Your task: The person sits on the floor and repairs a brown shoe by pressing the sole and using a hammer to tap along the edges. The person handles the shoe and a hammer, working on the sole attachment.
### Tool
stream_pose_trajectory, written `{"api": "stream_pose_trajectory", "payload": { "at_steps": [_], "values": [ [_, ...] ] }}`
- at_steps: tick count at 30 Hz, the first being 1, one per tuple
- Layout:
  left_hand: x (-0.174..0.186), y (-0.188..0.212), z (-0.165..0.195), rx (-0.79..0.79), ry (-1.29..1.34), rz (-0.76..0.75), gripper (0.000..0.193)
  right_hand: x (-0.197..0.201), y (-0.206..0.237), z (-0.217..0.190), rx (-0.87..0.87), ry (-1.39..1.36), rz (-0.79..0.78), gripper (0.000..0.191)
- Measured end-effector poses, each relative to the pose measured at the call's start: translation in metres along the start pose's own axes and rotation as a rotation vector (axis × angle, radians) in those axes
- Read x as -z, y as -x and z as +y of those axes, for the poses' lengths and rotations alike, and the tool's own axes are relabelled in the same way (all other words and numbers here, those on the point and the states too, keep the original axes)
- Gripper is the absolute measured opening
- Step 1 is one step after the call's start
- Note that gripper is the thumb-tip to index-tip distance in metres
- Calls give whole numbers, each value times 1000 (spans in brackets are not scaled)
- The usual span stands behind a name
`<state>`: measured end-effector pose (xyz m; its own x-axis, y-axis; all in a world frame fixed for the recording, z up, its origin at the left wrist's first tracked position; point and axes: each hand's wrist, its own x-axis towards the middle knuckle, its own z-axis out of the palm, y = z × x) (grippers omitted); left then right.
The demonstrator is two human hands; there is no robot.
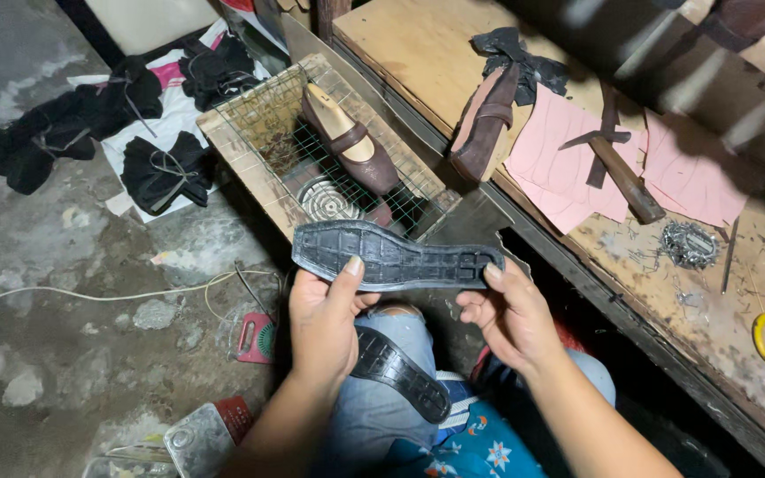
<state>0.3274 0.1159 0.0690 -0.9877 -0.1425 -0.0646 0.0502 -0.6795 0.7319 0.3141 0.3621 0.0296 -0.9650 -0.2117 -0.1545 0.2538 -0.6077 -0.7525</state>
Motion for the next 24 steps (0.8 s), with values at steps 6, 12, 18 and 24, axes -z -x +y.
{"api": "stream_pose_trajectory", "payload": {
  "at_steps": [6,12,18,24],
  "values": [
    [5,-11,0,-102,-117,10,18,20,0,6,-139,-93,-63,53],
    [18,-49,-13,-51,-161,80,20,-10,-17,-6,-286,-5,-88,62],
    [46,-130,14,9,76,281,47,-77,-112,11,-148,200,-156,50],
    [73,-87,-10,-114,-201,474,47,-127,-186,27,433,950,-189,43]
  ]
}}
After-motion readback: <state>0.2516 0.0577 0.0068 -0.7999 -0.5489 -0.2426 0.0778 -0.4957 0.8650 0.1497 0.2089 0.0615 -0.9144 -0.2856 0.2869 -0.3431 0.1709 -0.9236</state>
